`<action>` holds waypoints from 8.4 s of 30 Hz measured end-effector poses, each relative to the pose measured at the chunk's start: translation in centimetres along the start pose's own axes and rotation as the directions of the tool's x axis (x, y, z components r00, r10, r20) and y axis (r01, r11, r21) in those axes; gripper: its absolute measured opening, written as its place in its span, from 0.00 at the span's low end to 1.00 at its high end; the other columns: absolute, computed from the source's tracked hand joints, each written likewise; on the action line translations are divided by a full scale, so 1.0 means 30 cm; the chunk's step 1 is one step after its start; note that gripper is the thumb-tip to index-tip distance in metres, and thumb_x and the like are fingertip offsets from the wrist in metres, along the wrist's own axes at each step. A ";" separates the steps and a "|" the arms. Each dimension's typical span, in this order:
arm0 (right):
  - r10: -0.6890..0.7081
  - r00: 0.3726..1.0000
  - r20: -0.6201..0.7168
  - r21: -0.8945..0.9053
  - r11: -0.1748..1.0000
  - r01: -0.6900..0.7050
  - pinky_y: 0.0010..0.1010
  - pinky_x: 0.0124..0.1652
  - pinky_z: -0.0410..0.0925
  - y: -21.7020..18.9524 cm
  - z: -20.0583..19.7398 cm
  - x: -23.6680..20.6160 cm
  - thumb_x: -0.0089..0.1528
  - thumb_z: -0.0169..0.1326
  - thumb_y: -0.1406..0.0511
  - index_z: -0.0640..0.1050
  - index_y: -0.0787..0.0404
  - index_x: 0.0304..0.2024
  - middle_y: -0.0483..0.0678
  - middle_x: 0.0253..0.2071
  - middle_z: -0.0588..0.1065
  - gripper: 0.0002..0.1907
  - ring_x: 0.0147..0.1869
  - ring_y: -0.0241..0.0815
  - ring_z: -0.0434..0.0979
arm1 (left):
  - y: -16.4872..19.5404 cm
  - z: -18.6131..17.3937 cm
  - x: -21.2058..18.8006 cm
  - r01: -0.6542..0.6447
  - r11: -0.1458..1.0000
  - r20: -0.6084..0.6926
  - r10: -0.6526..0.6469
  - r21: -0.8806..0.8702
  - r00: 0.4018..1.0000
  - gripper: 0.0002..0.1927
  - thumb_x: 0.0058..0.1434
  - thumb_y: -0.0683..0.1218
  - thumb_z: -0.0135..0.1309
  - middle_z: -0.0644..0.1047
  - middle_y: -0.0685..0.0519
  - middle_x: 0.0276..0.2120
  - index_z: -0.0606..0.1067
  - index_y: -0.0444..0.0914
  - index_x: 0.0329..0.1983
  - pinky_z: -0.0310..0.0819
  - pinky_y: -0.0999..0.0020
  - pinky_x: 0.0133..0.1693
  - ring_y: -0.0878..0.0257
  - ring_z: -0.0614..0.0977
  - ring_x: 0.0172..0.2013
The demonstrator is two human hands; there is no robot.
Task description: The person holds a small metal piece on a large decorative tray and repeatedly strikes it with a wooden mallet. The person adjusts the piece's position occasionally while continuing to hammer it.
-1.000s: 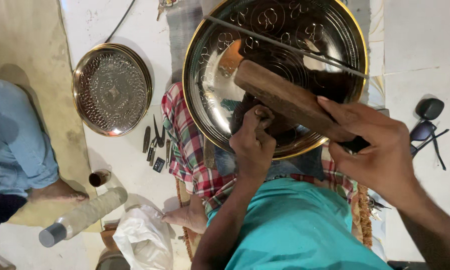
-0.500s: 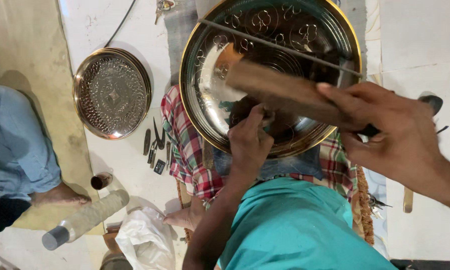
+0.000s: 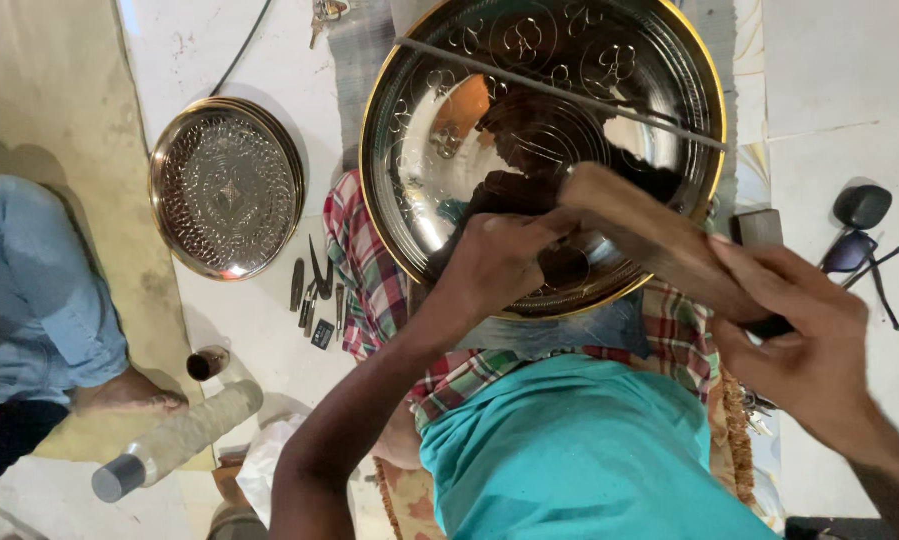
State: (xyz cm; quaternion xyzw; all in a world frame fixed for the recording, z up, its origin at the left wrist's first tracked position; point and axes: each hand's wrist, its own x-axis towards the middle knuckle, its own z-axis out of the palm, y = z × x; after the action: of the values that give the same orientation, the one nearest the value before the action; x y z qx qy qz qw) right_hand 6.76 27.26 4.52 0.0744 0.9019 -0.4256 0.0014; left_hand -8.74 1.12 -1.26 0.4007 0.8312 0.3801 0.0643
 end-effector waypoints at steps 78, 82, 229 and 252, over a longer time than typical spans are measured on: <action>-0.061 0.983 0.173 0.215 0.976 0.023 0.23 0.41 0.69 -0.071 -0.070 0.166 0.51 0.55 0.80 0.72 0.61 0.68 0.49 0.48 0.78 0.41 0.45 0.33 0.76 | 0.072 0.048 -0.081 0.270 0.959 -0.361 -0.284 -0.089 0.889 0.30 0.48 0.31 0.51 0.81 0.42 0.34 0.74 0.38 0.57 0.80 0.56 0.36 0.46 0.84 0.34; 0.004 0.999 0.053 0.322 0.947 -0.021 0.21 0.47 0.69 0.068 0.019 0.041 0.51 0.56 0.79 0.73 0.65 0.68 0.49 0.49 0.78 0.39 0.47 0.32 0.76 | 0.035 -0.045 -0.038 0.105 0.994 -0.153 -0.108 -0.031 0.982 0.30 0.50 0.32 0.50 0.83 0.46 0.36 0.74 0.42 0.58 0.80 0.57 0.38 0.50 0.85 0.36; -0.073 0.996 -0.049 0.071 0.995 0.077 0.26 0.36 0.74 -0.024 0.030 -0.004 0.52 0.60 0.75 0.70 0.54 0.70 0.51 0.50 0.78 0.42 0.41 0.38 0.81 | 0.008 -0.038 -0.048 0.101 0.972 0.051 -0.092 -0.213 0.994 0.24 0.50 0.32 0.53 0.83 0.46 0.35 0.78 0.36 0.53 0.80 0.61 0.35 0.54 0.85 0.32; 0.089 0.925 -0.370 -0.074 0.989 -0.125 0.32 0.48 0.71 0.125 0.370 -0.394 0.47 0.61 0.74 0.75 0.72 0.61 0.60 0.50 0.77 0.36 0.49 0.44 0.78 | -0.086 -0.045 0.151 -0.470 0.875 0.441 0.470 -0.119 0.764 0.18 0.54 0.37 0.57 0.78 0.48 0.24 0.78 0.48 0.46 0.69 0.54 0.27 0.52 0.82 0.29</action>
State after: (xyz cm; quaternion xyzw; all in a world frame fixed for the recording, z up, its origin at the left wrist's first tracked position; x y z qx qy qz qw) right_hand 18.29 19.51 -4.66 0.2011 0.9004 -0.3596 -0.1394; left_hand -13.93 2.57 -1.19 0.6737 0.6651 0.2793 0.1609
